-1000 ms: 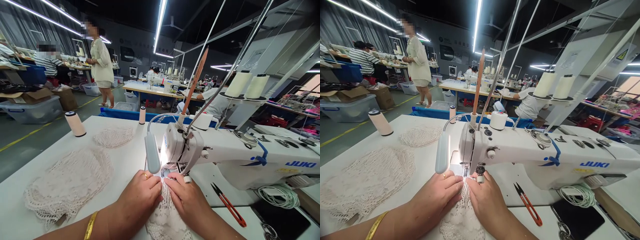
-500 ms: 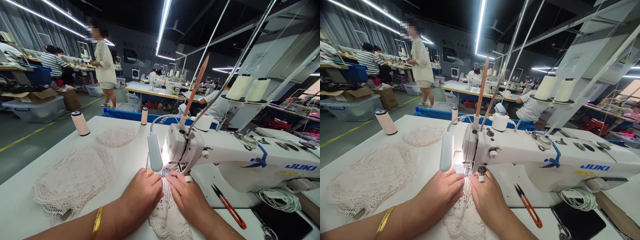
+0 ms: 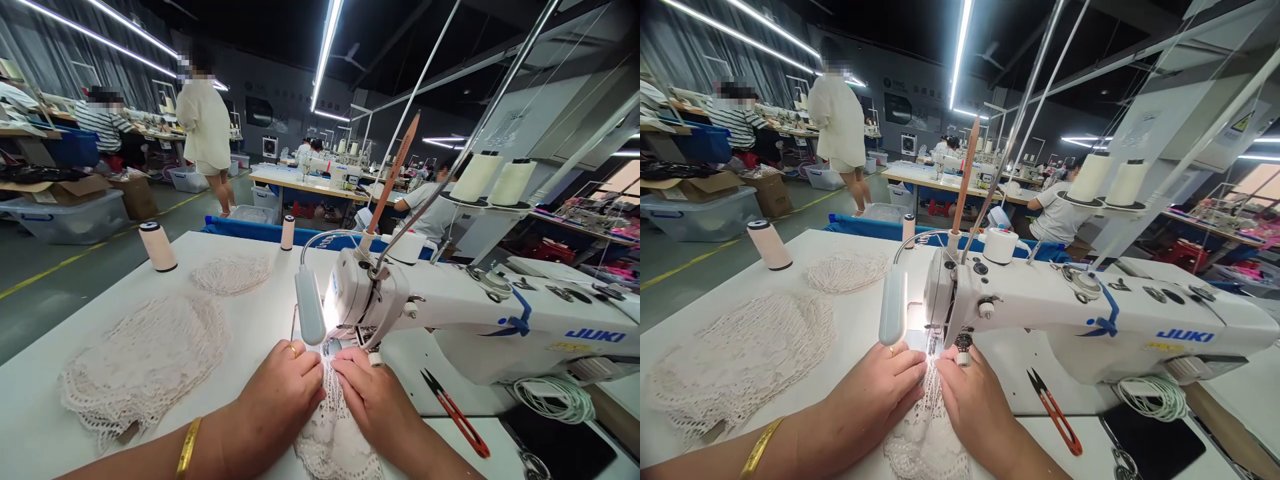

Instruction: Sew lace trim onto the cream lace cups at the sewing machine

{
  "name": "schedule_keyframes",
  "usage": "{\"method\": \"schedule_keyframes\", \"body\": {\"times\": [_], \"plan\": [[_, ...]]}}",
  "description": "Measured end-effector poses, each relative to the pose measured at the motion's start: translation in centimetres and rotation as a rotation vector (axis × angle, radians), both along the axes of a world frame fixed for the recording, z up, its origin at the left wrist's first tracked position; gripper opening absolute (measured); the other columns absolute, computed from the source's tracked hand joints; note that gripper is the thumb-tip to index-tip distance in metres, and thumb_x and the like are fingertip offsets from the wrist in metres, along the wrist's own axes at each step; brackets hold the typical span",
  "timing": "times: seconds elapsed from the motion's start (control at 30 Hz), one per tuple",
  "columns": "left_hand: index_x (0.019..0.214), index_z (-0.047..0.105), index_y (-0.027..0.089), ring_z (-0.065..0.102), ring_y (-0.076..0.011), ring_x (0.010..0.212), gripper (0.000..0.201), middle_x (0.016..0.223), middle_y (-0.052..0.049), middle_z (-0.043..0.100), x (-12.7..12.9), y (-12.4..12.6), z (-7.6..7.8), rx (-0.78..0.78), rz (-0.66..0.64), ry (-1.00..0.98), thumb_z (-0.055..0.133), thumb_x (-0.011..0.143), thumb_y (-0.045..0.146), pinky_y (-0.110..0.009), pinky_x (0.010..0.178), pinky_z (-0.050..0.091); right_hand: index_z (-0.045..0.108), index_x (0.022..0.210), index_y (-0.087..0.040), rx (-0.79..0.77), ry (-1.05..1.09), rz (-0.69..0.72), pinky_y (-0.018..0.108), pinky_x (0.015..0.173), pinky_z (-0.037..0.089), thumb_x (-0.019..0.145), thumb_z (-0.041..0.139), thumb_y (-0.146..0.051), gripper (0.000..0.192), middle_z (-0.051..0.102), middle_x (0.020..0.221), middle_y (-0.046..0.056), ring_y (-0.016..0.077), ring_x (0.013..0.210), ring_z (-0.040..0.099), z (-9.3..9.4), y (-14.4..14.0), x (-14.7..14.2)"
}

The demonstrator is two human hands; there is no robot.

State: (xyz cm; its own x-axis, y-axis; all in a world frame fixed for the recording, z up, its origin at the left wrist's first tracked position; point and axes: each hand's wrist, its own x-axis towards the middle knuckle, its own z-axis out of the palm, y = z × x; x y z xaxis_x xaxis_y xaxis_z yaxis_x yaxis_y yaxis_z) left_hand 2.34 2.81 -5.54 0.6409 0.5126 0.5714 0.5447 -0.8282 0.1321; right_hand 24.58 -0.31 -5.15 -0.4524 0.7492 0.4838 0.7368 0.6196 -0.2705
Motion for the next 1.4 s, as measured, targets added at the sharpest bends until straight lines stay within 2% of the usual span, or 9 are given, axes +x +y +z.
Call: {"method": "schedule_keyframes", "body": {"times": [0.17, 0.27, 0.33, 0.43, 0.57, 0.7, 0.9, 1.23, 1.4], "plan": [[0.085, 0.057, 0.021, 0.058, -0.0224, 0.083, 0.017, 0.098, -0.003, 0.069, -0.6, -0.2, 0.0, -0.171, -0.024, -0.091, 0.055, 0.098, 0.01, -0.038, 0.075, 0.04, 0.062, 0.103, -0.024, 0.017, 0.077, 0.079, 0.032, 0.071, 0.052, 0.104, 0.046, -0.003, 0.026, 0.072, 0.098, 0.006, 0.0223, 0.085, 0.066, 0.3, -0.4, -0.2], [0.101, 0.06, 0.023, 0.059, -0.0239, 0.086, 0.003, 0.101, -0.003, 0.069, -0.9, 0.1, 0.8, -0.379, 0.027, -0.144, 0.058, 0.101, 0.022, -0.037, 0.076, 0.043, 0.064, 0.116, -0.024, 0.05, 0.147, 0.136, 0.032, 0.076, 0.054, 0.105, 0.05, -0.004, 0.027, 0.073, 0.103, 0.006, 0.0224, 0.092, 0.067, 0.4, -0.6, -0.2], [0.108, 0.061, 0.024, 0.06, -0.0247, 0.086, 0.011, 0.098, -0.002, 0.07, -0.9, 0.4, 1.1, -0.502, 0.06, -0.191, 0.063, 0.098, 0.028, -0.037, 0.076, 0.044, 0.065, 0.123, -0.024, 0.075, 0.184, 0.174, 0.032, 0.08, 0.055, 0.104, 0.052, -0.003, 0.031, 0.073, 0.108, 0.006, 0.022, 0.097, 0.067, 0.6, -0.8, -0.2], [0.097, 0.064, 0.024, 0.061, -0.0242, 0.086, 0.006, 0.089, 0.0, 0.069, -0.6, 0.7, 1.3, -0.635, 0.064, -0.245, 0.064, 0.095, 0.029, -0.035, 0.075, 0.044, 0.065, 0.124, -0.024, 0.096, 0.216, 0.195, 0.032, 0.082, 0.056, 0.103, 0.053, -0.004, 0.031, 0.074, 0.109, 0.005, 0.0211, 0.097, 0.067, 0.8, -1.0, -0.3], [0.081, 0.065, 0.023, 0.062, -0.0217, 0.082, 0.018, 0.083, 0.0, 0.068, -0.3, 0.5, 1.9, -0.717, 0.043, -0.282, 0.06, 0.097, 0.028, -0.032, 0.071, 0.043, 0.06, 0.118, -0.025, 0.109, 0.233, 0.143, 0.032, 0.081, 0.057, 0.105, 0.055, -0.01, 0.021, 0.074, 0.099, 0.002, 0.0205, 0.087, 0.067, 1.1, -1.3, -0.4], [0.088, 0.068, 0.023, 0.062, -0.0192, 0.081, 0.019, 0.086, 0.001, 0.07, -0.7, 0.1, 2.8, -0.616, -0.063, -0.276, 0.056, 0.102, 0.023, -0.031, 0.072, 0.044, 0.057, 0.126, -0.026, 0.096, 0.23, 0.06, 0.032, 0.078, 0.057, 0.108, 0.057, -0.02, 0.019, 0.076, 0.104, 0.003, 0.0214, 0.088, 0.069, 1.5, -1.7, -0.3], [0.093, 0.064, 0.024, 0.058, -0.0172, 0.077, 0.023, 0.082, 0.002, 0.067, -0.7, -0.4, 3.2, -0.273, -0.172, -0.294, 0.049, 0.106, 0.012, -0.029, 0.07, 0.041, 0.06, 0.123, -0.026, 0.129, 0.272, 0.139, 0.03, 0.079, 0.055, 0.108, 0.055, -0.014, 0.02, 0.074, 0.102, 0.002, 0.0196, 0.087, 0.067, 1.7, -1.8, -0.5], [0.111, 0.065, 0.026, 0.059, -0.0175, 0.074, 0.028, 0.084, 0.002, 0.066, -0.4, -0.9, 3.4, -0.112, -0.192, -0.32, 0.048, 0.1, 0.007, -0.029, 0.07, 0.046, 0.06, 0.111, -0.024, 0.242, 0.265, 0.226, 0.028, 0.073, 0.054, 0.108, 0.054, -0.013, 0.013, 0.071, 0.093, 0.001, 0.0178, 0.083, 0.065, 2.6, -1.7, -0.3], [0.1, 0.064, 0.025, 0.057, -0.0176, 0.074, 0.023, 0.083, 0.001, 0.066, -0.5, -0.9, 3.5, -0.085, -0.207, -0.318, 0.049, 0.102, 0.008, -0.028, 0.069, 0.047, 0.062, 0.11, -0.022, 0.302, 0.256, 0.224, 0.028, 0.071, 0.053, 0.114, 0.048, -0.018, 0.015, 0.069, 0.088, 0.001, 0.0163, 0.077, 0.063, 2.4, -1.6, -0.4]]}}
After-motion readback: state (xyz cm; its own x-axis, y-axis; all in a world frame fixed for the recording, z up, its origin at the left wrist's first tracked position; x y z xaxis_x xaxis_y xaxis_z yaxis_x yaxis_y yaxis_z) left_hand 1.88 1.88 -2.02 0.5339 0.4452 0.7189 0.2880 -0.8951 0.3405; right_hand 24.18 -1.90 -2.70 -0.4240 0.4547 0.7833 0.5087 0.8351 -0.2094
